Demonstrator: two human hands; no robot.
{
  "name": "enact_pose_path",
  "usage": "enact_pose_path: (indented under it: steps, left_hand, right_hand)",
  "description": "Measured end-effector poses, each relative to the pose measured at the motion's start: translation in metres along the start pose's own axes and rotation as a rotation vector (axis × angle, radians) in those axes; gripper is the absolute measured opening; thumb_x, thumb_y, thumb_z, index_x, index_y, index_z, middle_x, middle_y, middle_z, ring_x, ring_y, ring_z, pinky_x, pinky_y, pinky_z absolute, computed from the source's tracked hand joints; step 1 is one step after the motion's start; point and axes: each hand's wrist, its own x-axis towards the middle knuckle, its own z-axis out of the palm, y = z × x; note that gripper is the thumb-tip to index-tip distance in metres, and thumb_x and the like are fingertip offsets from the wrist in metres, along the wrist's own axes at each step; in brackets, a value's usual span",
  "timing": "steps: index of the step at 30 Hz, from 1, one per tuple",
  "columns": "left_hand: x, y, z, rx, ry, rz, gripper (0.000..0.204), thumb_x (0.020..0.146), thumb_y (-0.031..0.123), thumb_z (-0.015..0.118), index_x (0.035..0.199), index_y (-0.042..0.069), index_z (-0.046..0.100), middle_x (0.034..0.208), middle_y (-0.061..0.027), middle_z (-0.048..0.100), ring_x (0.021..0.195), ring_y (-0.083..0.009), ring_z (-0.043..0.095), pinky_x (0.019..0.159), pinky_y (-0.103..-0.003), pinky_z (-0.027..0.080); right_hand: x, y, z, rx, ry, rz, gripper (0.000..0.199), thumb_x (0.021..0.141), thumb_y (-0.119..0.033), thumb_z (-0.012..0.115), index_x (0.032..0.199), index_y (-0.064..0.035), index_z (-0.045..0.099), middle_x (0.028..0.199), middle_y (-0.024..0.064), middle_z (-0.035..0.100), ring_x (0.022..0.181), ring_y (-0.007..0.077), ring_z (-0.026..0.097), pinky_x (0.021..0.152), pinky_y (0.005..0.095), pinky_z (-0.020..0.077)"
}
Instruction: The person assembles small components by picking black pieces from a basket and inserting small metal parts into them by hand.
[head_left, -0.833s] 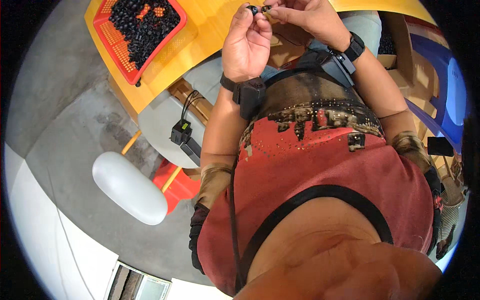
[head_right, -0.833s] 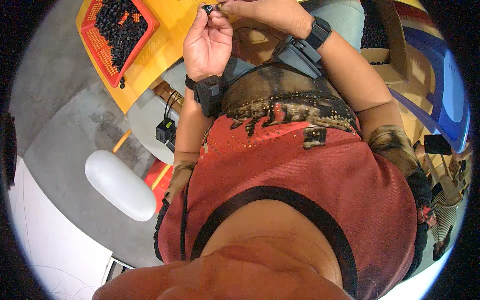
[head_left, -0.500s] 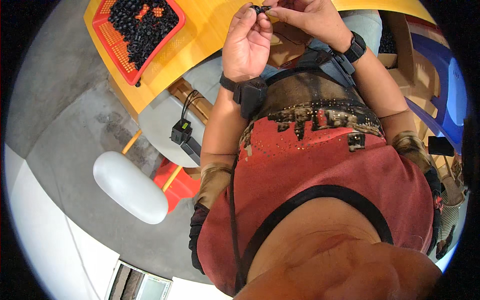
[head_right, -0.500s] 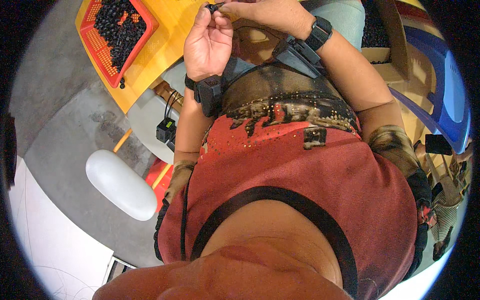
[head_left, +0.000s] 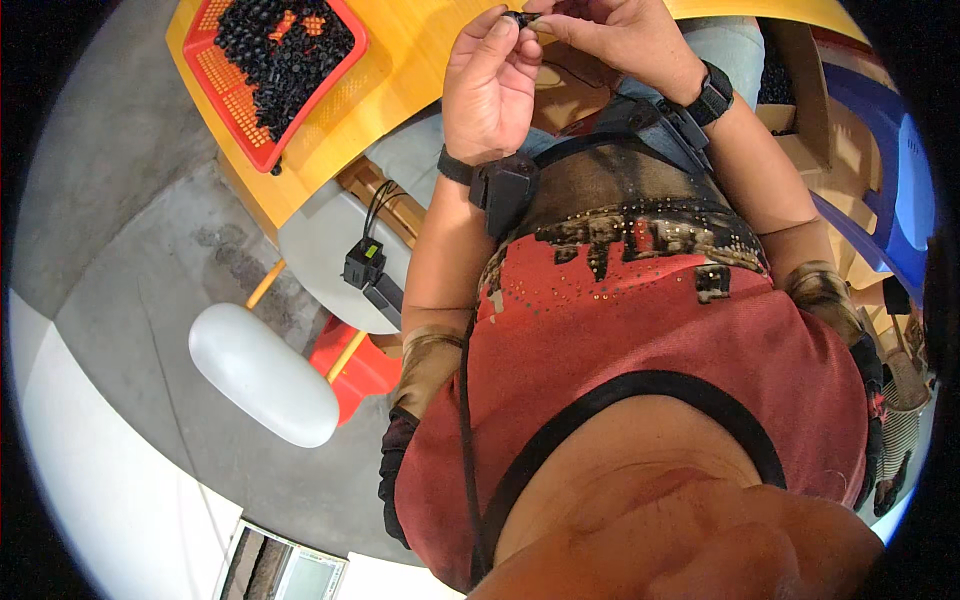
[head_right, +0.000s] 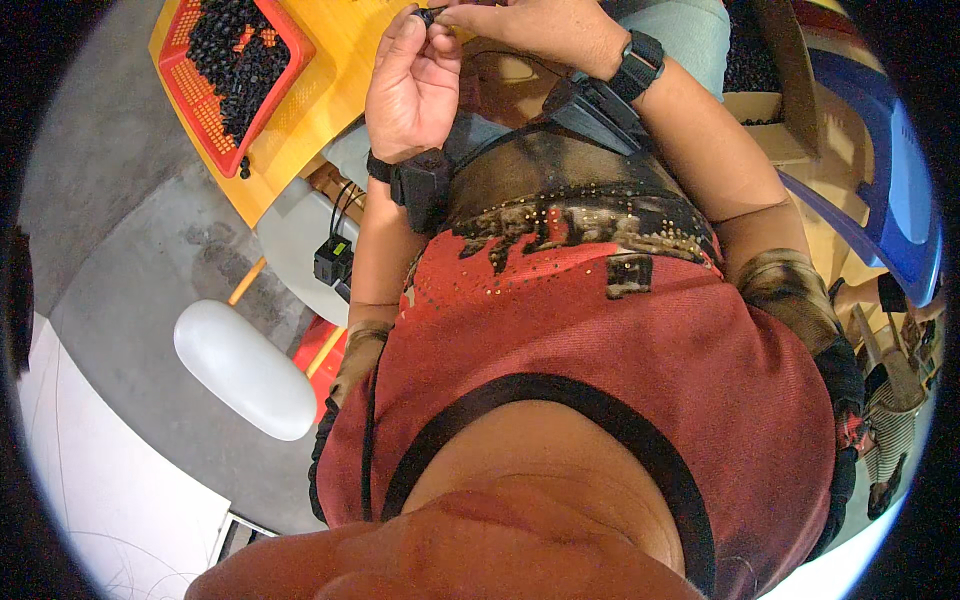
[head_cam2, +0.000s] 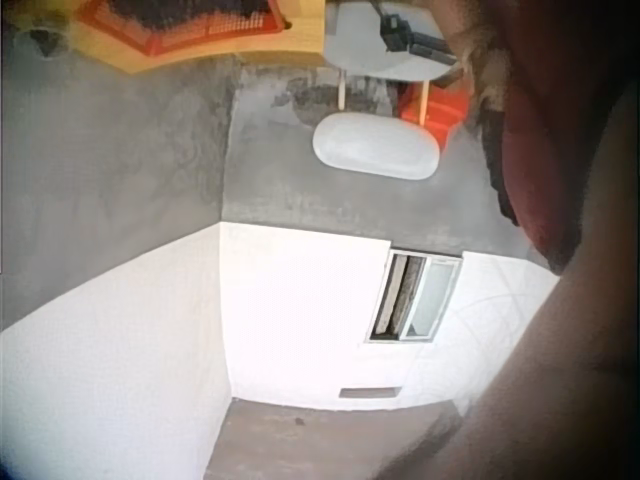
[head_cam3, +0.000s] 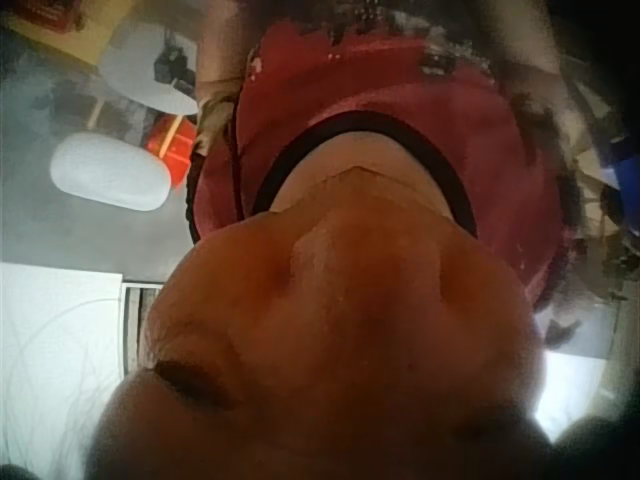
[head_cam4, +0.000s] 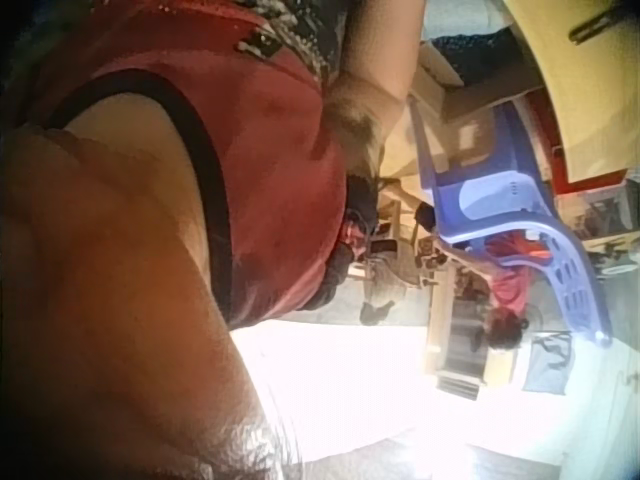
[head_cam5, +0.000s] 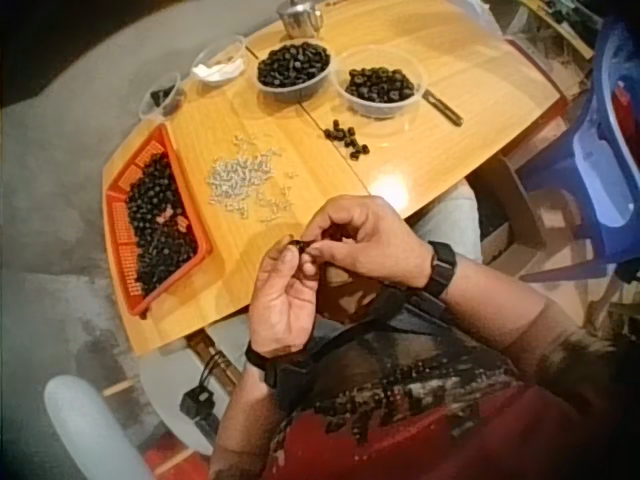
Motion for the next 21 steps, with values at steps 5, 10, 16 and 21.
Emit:
enact_pose_path:
  steps: [5, 10, 16, 21]
  left_hand:
    - [-0.003, 0.000, 0.000, 0.039, -0.027, 0.029, 0.018, 0.097, 0.004, 0.061, 0.114, 0.001, 0.066, 0.103, -0.0085, 0.070, 0.088, -0.0175, 0.066, 0.083, -0.027, 0.054]
    - [-0.004, 0.001, 0.003, 0.153, 0.014, 0.094, 0.020, 0.097, 0.004, 0.061, 0.116, 0.001, 0.066, 0.103, -0.0085, 0.070, 0.088, -0.0175, 0.066, 0.082, -0.028, 0.054]
    - [-0.005, 0.003, 0.004, 0.291, 0.060, 0.148, 0.021, 0.095, 0.003, 0.064, 0.115, 0.000, 0.065, 0.101, -0.0094, 0.070, 0.085, -0.0165, 0.066, 0.076, -0.027, 0.055]
    - [-0.007, 0.005, 0.003, 0.328, 0.048, 0.155, 0.022, 0.095, 0.003, 0.065, 0.116, 0.000, 0.066, 0.099, -0.0103, 0.071, 0.081, -0.0168, 0.067, 0.074, -0.027, 0.056]
  right_hand:
    - [-0.002, -0.002, 0.000, -0.017, 0.004, -0.008, 0.009, 0.089, -0.001, 0.070, 0.098, 0.0007, 0.066, 0.088, 0.0037, 0.070, 0.080, 0.0088, 0.063, 0.072, 0.0230, 0.0517]
    - [-0.001, -0.007, 0.001, -0.111, 0.010, -0.032, 0.009, 0.088, -0.001, 0.071, 0.095, 0.0006, 0.066, 0.088, 0.0038, 0.069, 0.080, 0.0094, 0.064, 0.071, 0.0235, 0.0514]
    - [0.001, -0.007, 0.000, -0.336, 0.025, -0.164, 0.009, 0.087, -0.001, 0.071, 0.094, 0.0007, 0.066, 0.087, 0.0036, 0.069, 0.078, 0.0088, 0.062, 0.069, 0.0232, 0.0507]
    - [-0.003, -0.011, -0.003, 0.152, -0.034, 0.152, 0.009, 0.090, -0.002, 0.070, 0.098, 0.0001, 0.066, 0.087, 0.0024, 0.069, 0.076, 0.0076, 0.061, 0.069, 0.0215, 0.0505]
